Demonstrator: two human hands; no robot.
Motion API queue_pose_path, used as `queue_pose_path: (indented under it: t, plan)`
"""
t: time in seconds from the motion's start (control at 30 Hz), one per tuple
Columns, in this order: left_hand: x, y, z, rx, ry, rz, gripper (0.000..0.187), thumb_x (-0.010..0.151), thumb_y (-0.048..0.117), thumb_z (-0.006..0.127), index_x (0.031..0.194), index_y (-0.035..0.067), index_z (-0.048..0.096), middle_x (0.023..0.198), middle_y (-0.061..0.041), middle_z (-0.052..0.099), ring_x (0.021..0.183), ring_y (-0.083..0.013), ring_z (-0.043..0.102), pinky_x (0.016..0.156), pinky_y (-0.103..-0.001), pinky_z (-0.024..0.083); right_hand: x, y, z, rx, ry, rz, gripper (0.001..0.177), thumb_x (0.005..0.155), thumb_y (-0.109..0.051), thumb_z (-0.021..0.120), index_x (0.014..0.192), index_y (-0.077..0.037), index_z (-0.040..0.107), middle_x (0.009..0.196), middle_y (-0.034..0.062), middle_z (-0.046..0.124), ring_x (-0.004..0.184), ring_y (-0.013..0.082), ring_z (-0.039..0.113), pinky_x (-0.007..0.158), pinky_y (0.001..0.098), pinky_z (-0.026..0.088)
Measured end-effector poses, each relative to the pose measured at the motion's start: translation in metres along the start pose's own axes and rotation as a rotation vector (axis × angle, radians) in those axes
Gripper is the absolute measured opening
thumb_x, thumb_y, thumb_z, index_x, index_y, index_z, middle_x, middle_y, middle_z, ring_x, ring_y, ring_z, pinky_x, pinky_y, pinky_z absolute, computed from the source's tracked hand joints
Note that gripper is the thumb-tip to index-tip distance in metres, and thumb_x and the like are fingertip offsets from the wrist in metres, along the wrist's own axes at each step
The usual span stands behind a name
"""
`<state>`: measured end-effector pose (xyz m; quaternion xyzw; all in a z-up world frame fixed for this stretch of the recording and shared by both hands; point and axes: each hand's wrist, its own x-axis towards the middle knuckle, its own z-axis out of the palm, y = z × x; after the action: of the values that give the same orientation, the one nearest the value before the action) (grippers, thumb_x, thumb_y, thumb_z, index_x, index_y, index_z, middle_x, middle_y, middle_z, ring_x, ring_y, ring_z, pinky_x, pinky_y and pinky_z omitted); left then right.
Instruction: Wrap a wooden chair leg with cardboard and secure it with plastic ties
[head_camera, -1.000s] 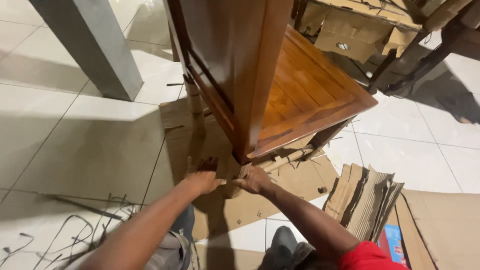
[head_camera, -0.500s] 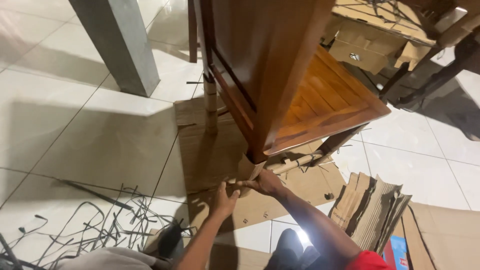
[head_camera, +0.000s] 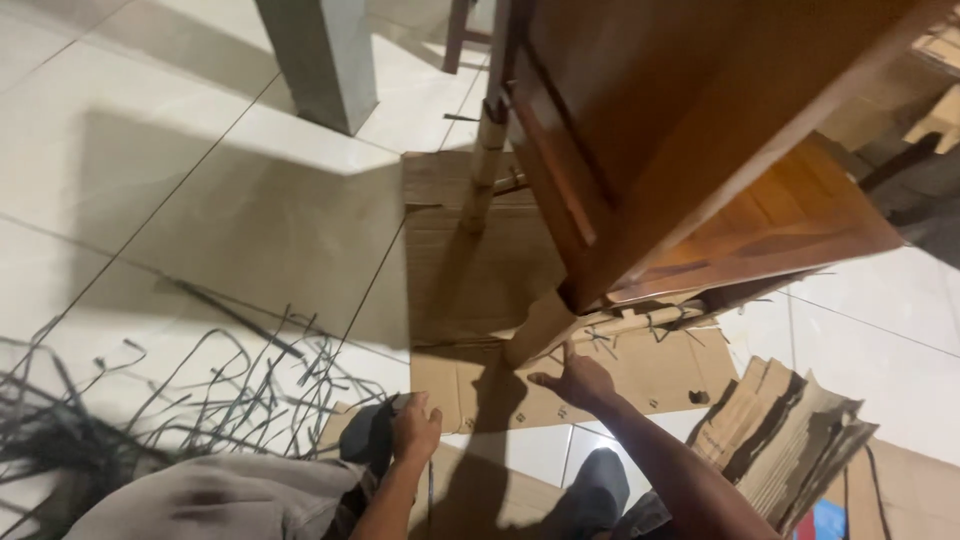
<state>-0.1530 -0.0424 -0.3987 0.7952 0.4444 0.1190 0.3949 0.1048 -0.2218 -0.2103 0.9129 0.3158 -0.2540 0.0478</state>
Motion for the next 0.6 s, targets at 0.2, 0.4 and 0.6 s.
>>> queue_pose_path:
  t: [0.2,0.4,0.6]
  plan:
    - [-0.014,0.023,-0.031,0.026,-0.034,0.01,0.037,0.083,0.018,0.065,0.119,0.008,0.069,0.116,-0.013,0.074,0.104,-0.0363,0.069,0.092,-0.043,0.055,-0.011,-0.012,0.002,-0.038,0.124,-0.02,0.121,0.086,-0.07,0.063,0.16,-0.001,-0.002,0.092,0.0125,0.075,0.07,0.0282,0.072,0.057,0.0352,0.058]
    - [-0.025,0.024,-0.071,0.176,0.179,0.119,0.019,0.079,0.014,0.07,0.099,0.014,0.072,0.09,-0.011,0.073,0.082,-0.0367,0.066,0.079,-0.048,0.051,-0.01,0.005,0.025,-0.241,0.236,0.039,0.079,0.094,-0.069,0.05,0.13,0.0,0.041,0.063,0.0014,0.066,0.045,0.0181,0.058,0.042,0.0336,0.047]
    - [-0.018,0.014,-0.101,0.155,0.205,-0.193,0.022,0.086,0.016,0.068,0.107,0.016,0.074,0.112,-0.006,0.073,0.107,-0.0285,0.066,0.098,-0.043,0.05,-0.013,0.003,0.061,-0.352,-0.059,-0.126,0.037,0.101,-0.046,0.054,0.096,-0.012,0.068,0.081,0.0057,0.071,0.064,0.0226,0.067,0.059,0.0348,0.056]
